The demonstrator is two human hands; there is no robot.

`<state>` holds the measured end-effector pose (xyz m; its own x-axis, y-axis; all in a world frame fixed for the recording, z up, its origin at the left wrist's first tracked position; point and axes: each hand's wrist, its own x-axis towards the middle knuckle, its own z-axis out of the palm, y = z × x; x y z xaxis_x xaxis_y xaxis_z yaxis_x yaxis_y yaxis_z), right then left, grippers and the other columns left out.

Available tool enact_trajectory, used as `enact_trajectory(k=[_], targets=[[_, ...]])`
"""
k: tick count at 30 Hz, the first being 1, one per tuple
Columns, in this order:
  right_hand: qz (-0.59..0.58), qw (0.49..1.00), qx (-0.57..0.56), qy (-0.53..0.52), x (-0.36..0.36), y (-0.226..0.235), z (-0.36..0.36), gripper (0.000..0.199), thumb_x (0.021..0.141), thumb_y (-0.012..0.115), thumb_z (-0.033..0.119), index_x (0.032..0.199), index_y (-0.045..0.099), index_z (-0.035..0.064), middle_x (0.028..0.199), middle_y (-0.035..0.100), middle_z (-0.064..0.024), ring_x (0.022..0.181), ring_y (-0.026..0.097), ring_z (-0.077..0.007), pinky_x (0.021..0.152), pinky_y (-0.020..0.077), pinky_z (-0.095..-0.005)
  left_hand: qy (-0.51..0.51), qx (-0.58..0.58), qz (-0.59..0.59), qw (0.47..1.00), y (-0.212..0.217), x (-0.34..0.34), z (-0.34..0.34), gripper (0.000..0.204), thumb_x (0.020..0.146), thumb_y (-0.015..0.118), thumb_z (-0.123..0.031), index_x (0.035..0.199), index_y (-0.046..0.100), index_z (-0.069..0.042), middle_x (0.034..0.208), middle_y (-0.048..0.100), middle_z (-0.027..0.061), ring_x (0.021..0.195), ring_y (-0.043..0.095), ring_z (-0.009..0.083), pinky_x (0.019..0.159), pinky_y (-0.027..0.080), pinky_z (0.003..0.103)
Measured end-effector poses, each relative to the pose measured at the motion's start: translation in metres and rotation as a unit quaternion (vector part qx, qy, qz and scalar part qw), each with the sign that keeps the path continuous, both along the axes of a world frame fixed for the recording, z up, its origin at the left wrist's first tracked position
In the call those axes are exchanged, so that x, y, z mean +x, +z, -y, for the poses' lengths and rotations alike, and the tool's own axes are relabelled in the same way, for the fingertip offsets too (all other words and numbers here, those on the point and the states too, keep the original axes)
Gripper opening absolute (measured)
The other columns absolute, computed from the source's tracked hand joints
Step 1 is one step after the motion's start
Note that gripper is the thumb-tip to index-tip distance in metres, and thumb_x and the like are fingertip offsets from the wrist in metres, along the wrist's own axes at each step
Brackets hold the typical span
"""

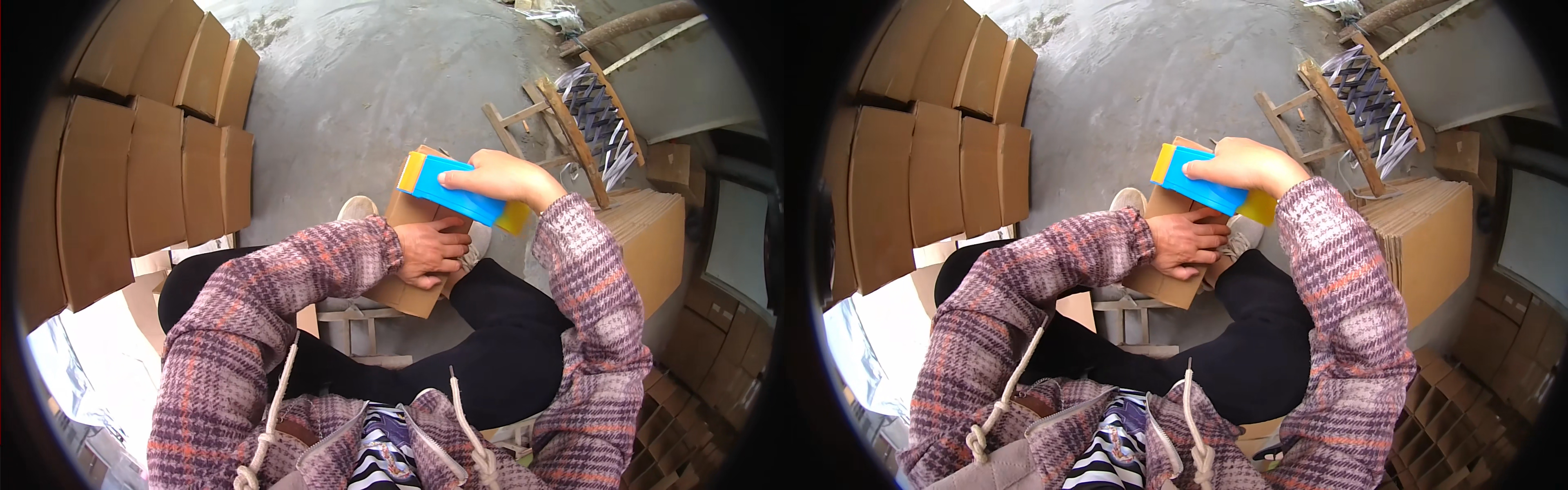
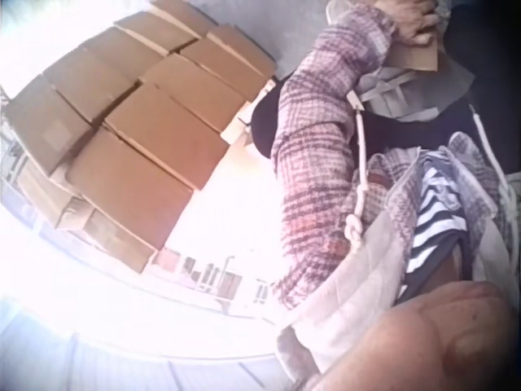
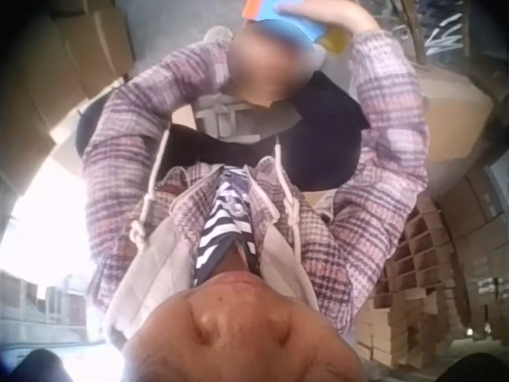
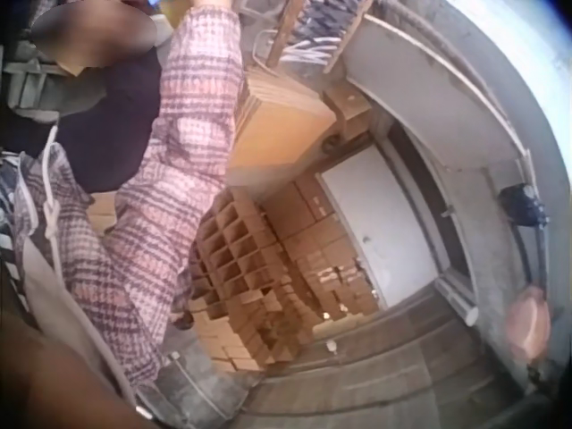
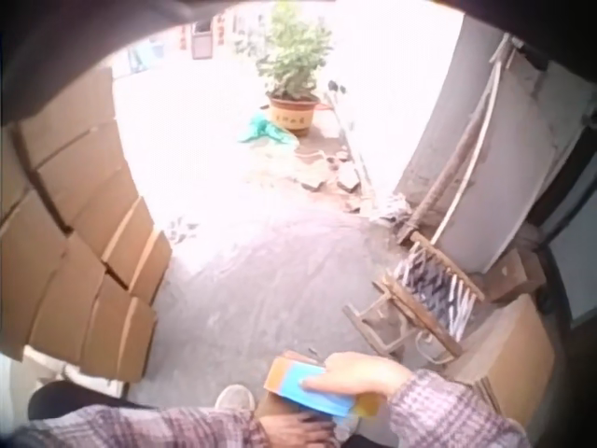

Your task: Assembling flat cardboard boxes and sealing the bottom flaps using a tape dispenser.

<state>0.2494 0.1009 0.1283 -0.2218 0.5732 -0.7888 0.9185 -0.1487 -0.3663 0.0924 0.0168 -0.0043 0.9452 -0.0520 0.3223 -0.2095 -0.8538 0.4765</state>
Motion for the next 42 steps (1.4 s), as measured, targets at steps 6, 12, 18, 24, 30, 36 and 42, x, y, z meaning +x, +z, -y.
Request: enact_trajectory(k=[6,12,18,24,30,36,42], targets=[[0.000,0.999,-0.045,-0.002,-0.002,0.005,-0.003,0.073,0.073,0.054,0.057,0.101,0.063,-0.0091,0.099,0.064,-0.0260,0.089,0.063,-0.0345,0.078,0.0475,-0.0375,-0.090,-0.008,-0.004,0.996,0.000,-0.002,-0.025,0.055,0.082,0.052,-0.046,0.120,0.052,-0.007,0.132,0.046,0.0165,0.129,0.036,0.0337,0.108,0.024,0.051],[-0.012,1.000,-0.005,0.002,0.003,0.000,-0.003,0.077,0.075,0.053,0.062,0.092,0.063,-0.0121,0.085,0.065,-0.0240,0.077,0.065,-0.0300,0.067,0.0493,-0.0362,-0.079,0.015,0.006,0.997,0.001,-0.002,-0.023,0.047,0.084,0.052,-0.041,0.117,0.053,-0.007,0.130,0.047,0.0159,0.128,0.038,0.0325,0.108,0.027,0.049],[-0.011,1.000,0.005,0.017,0.006,-0.001,-0.001,0.076,0.075,0.052,0.062,0.091,0.064,-0.0109,0.081,0.065,-0.0219,0.073,0.064,-0.0293,0.066,0.0493,-0.0353,-0.061,0.000,0.017,0.998,-0.001,-0.003,-0.019,0.039,0.084,0.052,-0.033,0.113,0.054,-0.007,0.122,0.051,0.0148,0.124,0.042,0.0315,0.107,0.028,0.049],[-0.037,0.999,-0.036,-0.018,0.016,-0.010,0.001,0.071,0.077,0.053,0.061,0.085,0.065,-0.0084,0.073,0.064,-0.0165,0.066,0.063,-0.0226,0.061,0.0484,-0.0322,-0.063,-0.008,0.009,0.998,-0.001,-0.002,-0.020,0.038,0.084,0.053,-0.031,0.114,0.054,-0.007,0.122,0.051,0.0151,0.123,0.042,0.0317,0.107,0.027,0.050],[-0.035,0.992,-0.095,-0.071,0.050,0.002,0.014,0.072,0.075,0.055,0.060,0.088,0.064,-0.0099,0.079,0.065,-0.0203,0.071,0.064,-0.0265,0.065,0.0489,-0.0343,-0.053,-0.019,0.028,0.998,0.001,-0.005,-0.023,0.036,0.083,0.054,-0.029,0.112,0.055,-0.006,0.121,0.051,0.0160,0.123,0.043,0.0319,0.107,0.027,0.051],[-0.051,0.995,-0.055,-0.068,0.081,0.009,0.036,0.067,0.079,0.055,0.056,0.092,0.063,-0.0087,0.078,0.065,-0.0175,0.069,0.063,-0.0229,0.064,0.0494,-0.0342,-0.064,-0.023,0.022,0.997,0.001,-0.001,-0.021,0.034,0.083,0.054,-0.027,0.110,0.055,-0.006,0.121,0.051,0.0163,0.123,0.043,0.0320,0.107,0.025,0.052],[-0.060,0.994,-0.039,-0.088,0.109,0.003,0.057,0.066,0.080,0.056,0.056,0.094,0.062,-0.0080,0.081,0.065,-0.0181,0.073,0.064,-0.0234,0.067,0.0502,-0.0340,-0.060,-0.034,0.020,0.997,-0.002,0.000,-0.020,0.034,0.083,0.054,-0.027,0.110,0.055,-0.007,0.121,0.051,0.0156,0.124,0.042,0.0311,0.108,0.024,0.051]])
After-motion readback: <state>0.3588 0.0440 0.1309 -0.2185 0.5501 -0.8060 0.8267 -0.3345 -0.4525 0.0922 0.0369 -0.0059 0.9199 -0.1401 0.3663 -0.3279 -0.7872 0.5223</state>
